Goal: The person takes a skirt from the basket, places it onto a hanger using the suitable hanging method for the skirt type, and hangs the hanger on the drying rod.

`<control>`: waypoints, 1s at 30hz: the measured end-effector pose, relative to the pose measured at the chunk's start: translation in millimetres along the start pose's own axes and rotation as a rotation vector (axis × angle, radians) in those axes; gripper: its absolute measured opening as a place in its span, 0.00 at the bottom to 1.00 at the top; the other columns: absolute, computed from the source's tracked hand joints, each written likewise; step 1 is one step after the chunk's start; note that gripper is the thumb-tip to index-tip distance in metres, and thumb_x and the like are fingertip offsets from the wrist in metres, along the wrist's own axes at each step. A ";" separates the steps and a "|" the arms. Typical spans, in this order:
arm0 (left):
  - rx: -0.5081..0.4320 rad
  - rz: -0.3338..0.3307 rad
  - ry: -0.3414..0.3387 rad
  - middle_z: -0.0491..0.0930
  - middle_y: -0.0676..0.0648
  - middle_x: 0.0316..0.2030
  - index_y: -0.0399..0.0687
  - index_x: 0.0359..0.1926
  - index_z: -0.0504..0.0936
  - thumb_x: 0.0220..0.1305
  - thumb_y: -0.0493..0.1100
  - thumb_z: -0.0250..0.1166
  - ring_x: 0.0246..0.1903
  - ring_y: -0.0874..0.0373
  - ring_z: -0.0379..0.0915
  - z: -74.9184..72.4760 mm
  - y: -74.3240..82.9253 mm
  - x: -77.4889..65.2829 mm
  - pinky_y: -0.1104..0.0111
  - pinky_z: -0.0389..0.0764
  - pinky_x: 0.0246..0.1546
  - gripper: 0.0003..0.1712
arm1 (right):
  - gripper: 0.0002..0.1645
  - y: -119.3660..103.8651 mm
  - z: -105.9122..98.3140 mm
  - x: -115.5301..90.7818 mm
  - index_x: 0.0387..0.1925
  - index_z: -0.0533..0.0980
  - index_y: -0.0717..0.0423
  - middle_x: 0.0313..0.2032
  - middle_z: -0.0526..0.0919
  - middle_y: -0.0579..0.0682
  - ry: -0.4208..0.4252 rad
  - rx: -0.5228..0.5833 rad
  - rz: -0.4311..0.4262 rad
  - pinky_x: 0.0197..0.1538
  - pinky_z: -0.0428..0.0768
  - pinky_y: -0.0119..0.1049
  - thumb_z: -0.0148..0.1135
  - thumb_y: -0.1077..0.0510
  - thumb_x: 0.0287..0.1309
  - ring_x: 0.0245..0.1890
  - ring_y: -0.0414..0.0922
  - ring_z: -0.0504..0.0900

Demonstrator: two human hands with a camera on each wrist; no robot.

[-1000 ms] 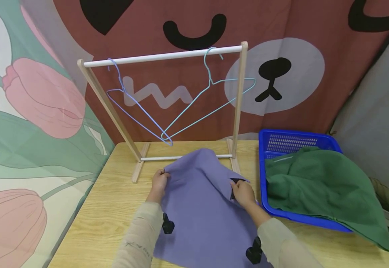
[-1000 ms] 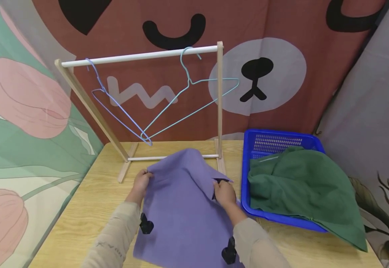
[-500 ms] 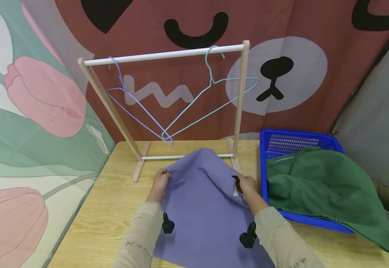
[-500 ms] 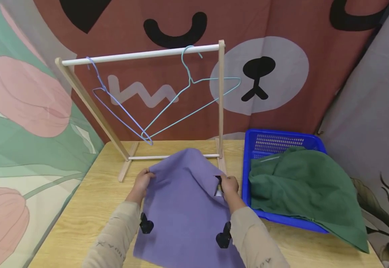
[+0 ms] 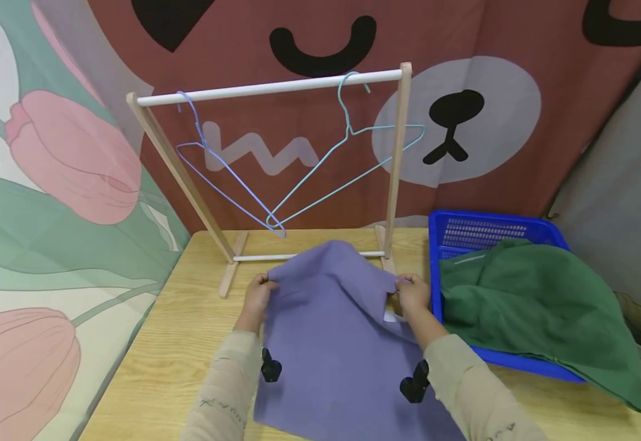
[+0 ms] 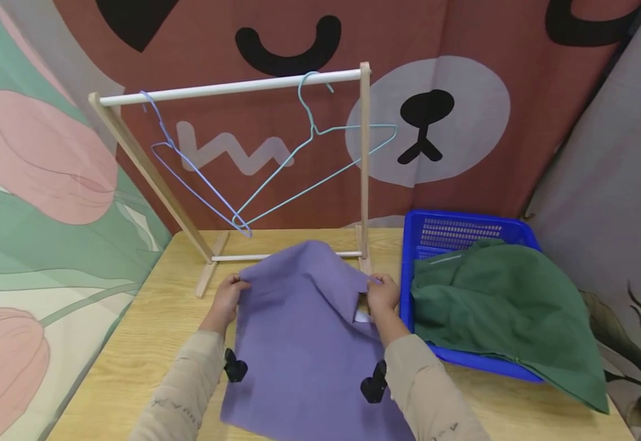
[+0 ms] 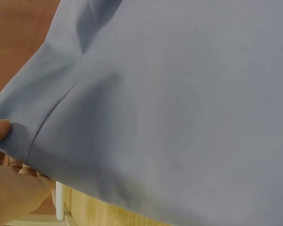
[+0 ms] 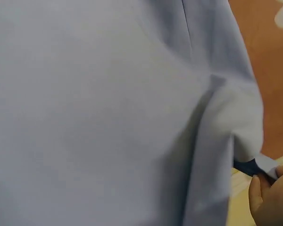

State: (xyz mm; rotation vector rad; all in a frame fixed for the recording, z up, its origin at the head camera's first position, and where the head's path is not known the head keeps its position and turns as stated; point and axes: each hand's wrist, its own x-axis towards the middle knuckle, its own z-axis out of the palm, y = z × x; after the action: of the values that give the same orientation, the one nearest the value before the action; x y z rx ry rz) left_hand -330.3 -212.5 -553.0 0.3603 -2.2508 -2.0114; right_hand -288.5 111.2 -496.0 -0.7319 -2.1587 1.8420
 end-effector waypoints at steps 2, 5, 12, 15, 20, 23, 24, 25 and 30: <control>-0.010 0.006 -0.002 0.69 0.45 0.35 0.39 0.34 0.71 0.48 0.37 0.61 0.38 0.53 0.63 -0.2 34.0 -24.3 0.60 0.65 0.42 0.11 | 0.07 -10.6 -0.6 -1.8 0.34 0.73 0.66 0.28 0.76 0.59 -0.002 -0.070 -0.072 0.19 0.66 0.26 0.54 0.67 0.50 0.21 0.47 0.74; 0.013 -0.001 0.040 0.68 0.46 0.34 0.38 0.36 0.70 0.52 0.37 0.61 0.36 0.54 0.62 1.9 54.7 -34.2 0.62 0.65 0.39 0.11 | 0.08 -28.5 -2.4 -3.9 0.35 0.74 0.65 0.33 0.77 0.61 -0.005 -0.130 -0.162 0.22 0.67 0.26 0.54 0.66 0.52 0.29 0.51 0.76; -0.030 0.048 0.028 0.69 0.45 0.33 0.39 0.36 0.71 0.50 0.38 0.63 0.33 0.54 0.65 -10.9 24.8 3.3 0.64 0.68 0.34 0.13 | 0.09 -66.3 -11.8 5.6 0.36 0.75 0.65 0.33 0.78 0.59 0.025 -0.133 -0.310 0.27 0.69 0.26 0.55 0.65 0.52 0.26 0.44 0.72; -0.057 0.081 0.039 0.70 0.45 0.32 0.40 0.35 0.72 0.47 0.40 0.66 0.31 0.55 0.67 -17.0 -13.3 37.9 0.66 0.70 0.30 0.15 | 0.08 -80.8 -16.0 10.6 0.36 0.75 0.63 0.33 0.78 0.57 0.024 -0.133 -0.354 0.25 0.68 0.25 0.55 0.64 0.52 0.24 0.40 0.70; -0.025 0.072 0.067 0.70 0.45 0.31 0.40 0.34 0.71 0.46 0.40 0.67 0.30 0.55 0.67 -17.7 -14.8 45.9 0.66 0.70 0.28 0.16 | 0.07 -97.1 -21.6 15.8 0.34 0.75 0.63 0.34 0.79 0.56 0.035 -0.131 -0.441 0.27 0.66 0.27 0.56 0.65 0.51 0.27 0.41 0.69; 0.021 0.044 0.077 0.69 0.44 0.33 0.40 0.37 0.71 0.47 0.41 0.66 0.33 0.53 0.66 -13.5 5.4 34.1 0.63 0.70 0.33 0.17 | 0.07 -99.3 -24.5 17.7 0.35 0.76 0.62 0.36 0.79 0.55 0.060 -0.125 -0.453 0.28 0.66 0.28 0.57 0.65 0.51 0.28 0.43 0.70; 0.020 0.034 0.072 0.68 0.43 0.35 0.38 0.39 0.70 0.49 0.42 0.65 0.35 0.52 0.65 -12.5 11.5 30.7 0.61 0.70 0.36 0.18 | 0.08 -99.1 -25.6 18.3 0.35 0.76 0.62 0.36 0.79 0.54 0.072 -0.132 -0.452 0.29 0.66 0.27 0.57 0.64 0.51 0.29 0.42 0.70; 0.010 0.048 0.069 0.68 0.44 0.34 0.39 0.39 0.70 0.49 0.41 0.65 0.34 0.53 0.65 -12.3 13.2 30.2 0.61 0.70 0.35 0.18 | 0.08 -98.7 -26.5 18.7 0.35 0.76 0.62 0.37 0.79 0.53 0.081 -0.127 -0.443 0.30 0.67 0.27 0.57 0.63 0.51 0.30 0.42 0.71; -0.012 0.087 0.063 0.68 0.45 0.29 0.41 0.34 0.72 0.48 0.37 0.65 0.28 0.55 0.65 -11.9 -4.9 44.2 0.66 0.68 0.26 0.12 | 0.12 -96.3 -30.6 17.1 0.31 0.75 0.62 0.30 0.76 0.52 0.084 -0.116 -0.304 0.29 0.67 0.30 0.58 0.55 0.51 0.29 0.43 0.69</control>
State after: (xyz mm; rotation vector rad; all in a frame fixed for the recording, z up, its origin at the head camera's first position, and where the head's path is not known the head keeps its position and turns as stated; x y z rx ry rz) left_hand -369.7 -235.1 -560.0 0.3134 -2.1768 -1.9426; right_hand -311.3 136.9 -399.5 -0.4618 -2.1954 1.5187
